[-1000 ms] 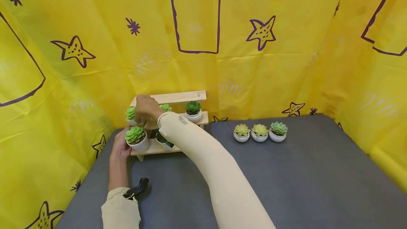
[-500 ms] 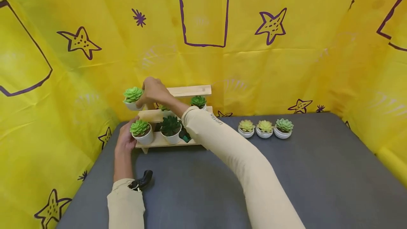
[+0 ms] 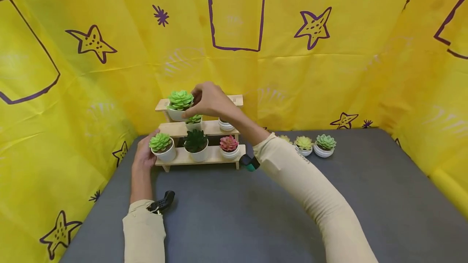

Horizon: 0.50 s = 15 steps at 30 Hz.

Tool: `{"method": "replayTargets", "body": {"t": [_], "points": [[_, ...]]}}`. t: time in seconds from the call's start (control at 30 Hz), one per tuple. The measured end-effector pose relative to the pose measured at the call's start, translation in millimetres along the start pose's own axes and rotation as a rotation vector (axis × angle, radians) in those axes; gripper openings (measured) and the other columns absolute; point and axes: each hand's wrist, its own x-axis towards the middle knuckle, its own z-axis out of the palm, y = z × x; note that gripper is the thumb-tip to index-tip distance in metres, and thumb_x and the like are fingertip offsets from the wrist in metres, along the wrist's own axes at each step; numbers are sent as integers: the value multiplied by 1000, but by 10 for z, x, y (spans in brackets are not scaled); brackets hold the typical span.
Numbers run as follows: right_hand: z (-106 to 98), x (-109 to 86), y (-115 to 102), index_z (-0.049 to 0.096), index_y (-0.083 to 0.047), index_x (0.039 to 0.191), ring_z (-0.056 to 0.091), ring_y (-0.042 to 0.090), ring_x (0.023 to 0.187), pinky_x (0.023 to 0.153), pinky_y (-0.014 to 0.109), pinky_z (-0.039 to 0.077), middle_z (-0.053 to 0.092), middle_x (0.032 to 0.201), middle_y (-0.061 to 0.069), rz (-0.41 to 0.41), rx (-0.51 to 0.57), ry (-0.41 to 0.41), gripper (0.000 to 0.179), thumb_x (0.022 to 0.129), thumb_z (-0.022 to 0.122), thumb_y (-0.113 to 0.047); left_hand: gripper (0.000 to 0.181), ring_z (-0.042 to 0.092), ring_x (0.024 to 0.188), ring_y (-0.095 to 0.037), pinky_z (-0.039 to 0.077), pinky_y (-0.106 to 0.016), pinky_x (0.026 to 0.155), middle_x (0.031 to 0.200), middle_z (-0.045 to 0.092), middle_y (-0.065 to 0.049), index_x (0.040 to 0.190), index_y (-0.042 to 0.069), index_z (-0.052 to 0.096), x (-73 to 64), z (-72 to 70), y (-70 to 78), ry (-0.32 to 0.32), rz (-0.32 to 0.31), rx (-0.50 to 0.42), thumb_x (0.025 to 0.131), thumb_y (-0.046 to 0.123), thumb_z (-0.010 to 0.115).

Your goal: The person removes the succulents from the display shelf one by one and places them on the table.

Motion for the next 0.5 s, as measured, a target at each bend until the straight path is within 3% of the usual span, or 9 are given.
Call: {"method": "replayTargets", "body": {"t": [0.2, 0.37, 0.5], "points": [[-263, -375, 307, 60, 0, 133, 71, 31, 117, 102, 42, 59, 72, 127, 19, 56, 57, 32, 66, 78, 91, -19, 13, 68, 67, -5, 59, -17, 62, 76, 69, 4, 84, 14, 77, -23, 34, 1, -22, -41, -11, 95, 20, 78], [-477, -696, 607, 59, -2, 135, 70, 33, 120, 102, 44, 59, 71, 128, 19, 123, 73, 75, 66, 79, 90, -17, 13, 67, 66, -4, 58, -16, 61, 76, 69, 6, 85, 15, 78, -22, -6, 61, 11, -26, -3, 95, 23, 79], [-627, -944, 864, 57, 1, 137, 68, 37, 123, 105, 47, 58, 68, 132, 23, 179, 48, 85, 67, 81, 89, -15, 14, 66, 64, -5, 58, -17, 58, 74, 69, 6, 84, 16, 78, -11, 14, 46, 19, -50, 5, 94, 25, 80]]}}
